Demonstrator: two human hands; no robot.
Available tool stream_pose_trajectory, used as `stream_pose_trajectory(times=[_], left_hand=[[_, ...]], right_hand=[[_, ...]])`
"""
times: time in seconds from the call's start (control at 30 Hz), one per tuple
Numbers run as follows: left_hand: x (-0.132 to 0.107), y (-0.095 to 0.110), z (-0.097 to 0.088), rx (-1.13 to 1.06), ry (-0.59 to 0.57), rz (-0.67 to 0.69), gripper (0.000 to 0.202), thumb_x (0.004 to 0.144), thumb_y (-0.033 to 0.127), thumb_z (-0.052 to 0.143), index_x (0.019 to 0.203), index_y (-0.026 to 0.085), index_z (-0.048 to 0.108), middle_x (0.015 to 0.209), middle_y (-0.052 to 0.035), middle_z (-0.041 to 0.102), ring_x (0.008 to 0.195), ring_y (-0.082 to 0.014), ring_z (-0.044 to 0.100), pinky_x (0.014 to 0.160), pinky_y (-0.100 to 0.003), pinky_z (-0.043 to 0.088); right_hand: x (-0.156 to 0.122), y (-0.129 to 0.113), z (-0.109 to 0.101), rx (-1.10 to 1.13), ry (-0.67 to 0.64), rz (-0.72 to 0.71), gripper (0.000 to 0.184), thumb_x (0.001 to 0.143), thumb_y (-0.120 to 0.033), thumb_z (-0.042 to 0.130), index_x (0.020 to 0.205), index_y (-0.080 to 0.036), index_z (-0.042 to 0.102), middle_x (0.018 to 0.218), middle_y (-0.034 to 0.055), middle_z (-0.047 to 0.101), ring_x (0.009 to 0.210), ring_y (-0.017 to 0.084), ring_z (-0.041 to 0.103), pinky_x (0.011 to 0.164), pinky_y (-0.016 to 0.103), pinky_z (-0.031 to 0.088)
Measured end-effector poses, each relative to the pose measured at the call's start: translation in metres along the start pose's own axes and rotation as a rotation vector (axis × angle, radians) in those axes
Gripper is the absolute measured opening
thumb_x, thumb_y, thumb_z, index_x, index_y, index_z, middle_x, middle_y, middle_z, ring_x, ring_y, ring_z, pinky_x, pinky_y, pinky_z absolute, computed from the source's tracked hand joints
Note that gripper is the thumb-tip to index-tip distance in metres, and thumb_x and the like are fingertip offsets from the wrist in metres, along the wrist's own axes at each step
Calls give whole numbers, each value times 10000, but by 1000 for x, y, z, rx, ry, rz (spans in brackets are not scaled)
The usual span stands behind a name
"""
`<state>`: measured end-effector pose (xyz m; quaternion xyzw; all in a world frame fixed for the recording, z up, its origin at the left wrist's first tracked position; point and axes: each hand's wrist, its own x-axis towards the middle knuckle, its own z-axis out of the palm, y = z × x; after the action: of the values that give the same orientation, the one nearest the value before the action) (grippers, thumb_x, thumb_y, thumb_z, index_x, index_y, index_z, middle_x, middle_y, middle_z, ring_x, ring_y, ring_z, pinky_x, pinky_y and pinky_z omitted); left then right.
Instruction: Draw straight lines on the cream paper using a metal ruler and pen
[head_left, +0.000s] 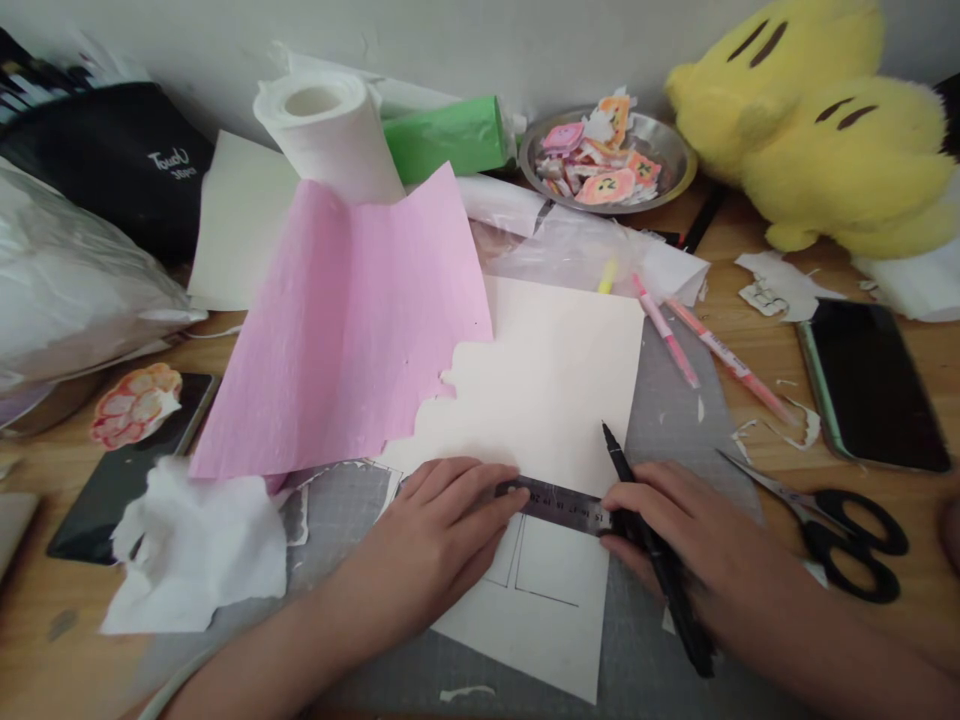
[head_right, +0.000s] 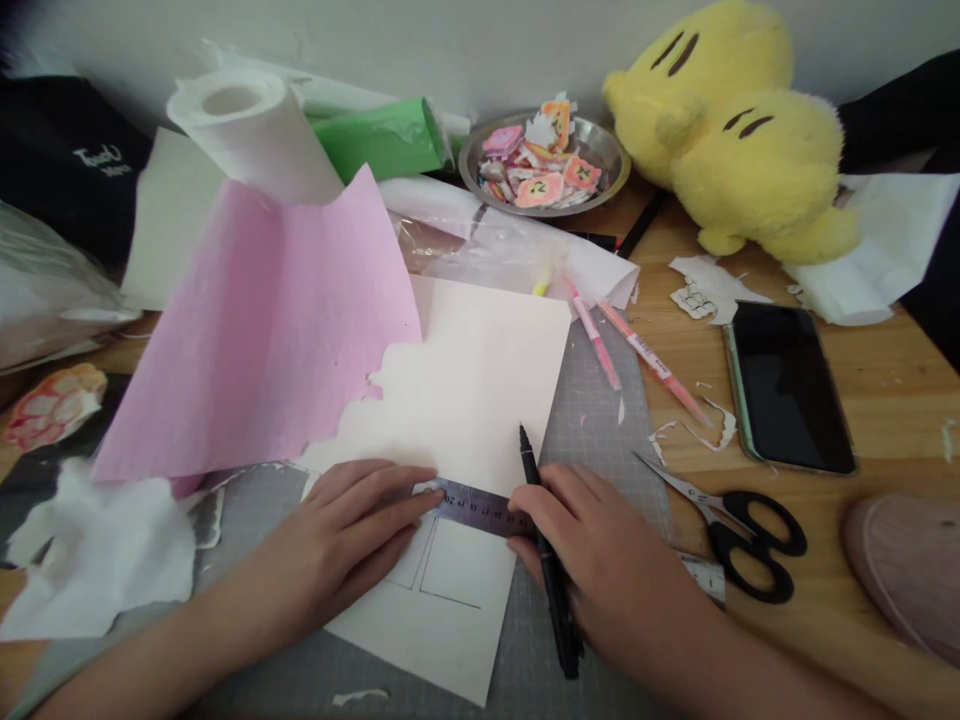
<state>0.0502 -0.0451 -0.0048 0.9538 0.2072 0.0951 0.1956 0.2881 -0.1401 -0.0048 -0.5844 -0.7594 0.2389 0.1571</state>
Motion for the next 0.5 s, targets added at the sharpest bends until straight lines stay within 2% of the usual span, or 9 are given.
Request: stream_pose_trajectory(times=[0.4,0.5], left_hand=[[0,-1,-2,71,-15,48,298,890,102,463,1168,148,562,1173,-98,592,1033,-238,514,851,-392,466],[-1,0,-3,116,-30,73,306,889,88,453,1174,134,556,1185,-101,587,1039,-246,509,855,-396,461]], right_hand=[[1,-2,0,-14,12,2,79,881,-196,504,950,-194,543,859,50,559,765,194,562,641,328,474],[-1,-3,1,-22,126,-33,125,887,-183,486,995,-201,545,876,56,590,769,185,591,652,314,496]])
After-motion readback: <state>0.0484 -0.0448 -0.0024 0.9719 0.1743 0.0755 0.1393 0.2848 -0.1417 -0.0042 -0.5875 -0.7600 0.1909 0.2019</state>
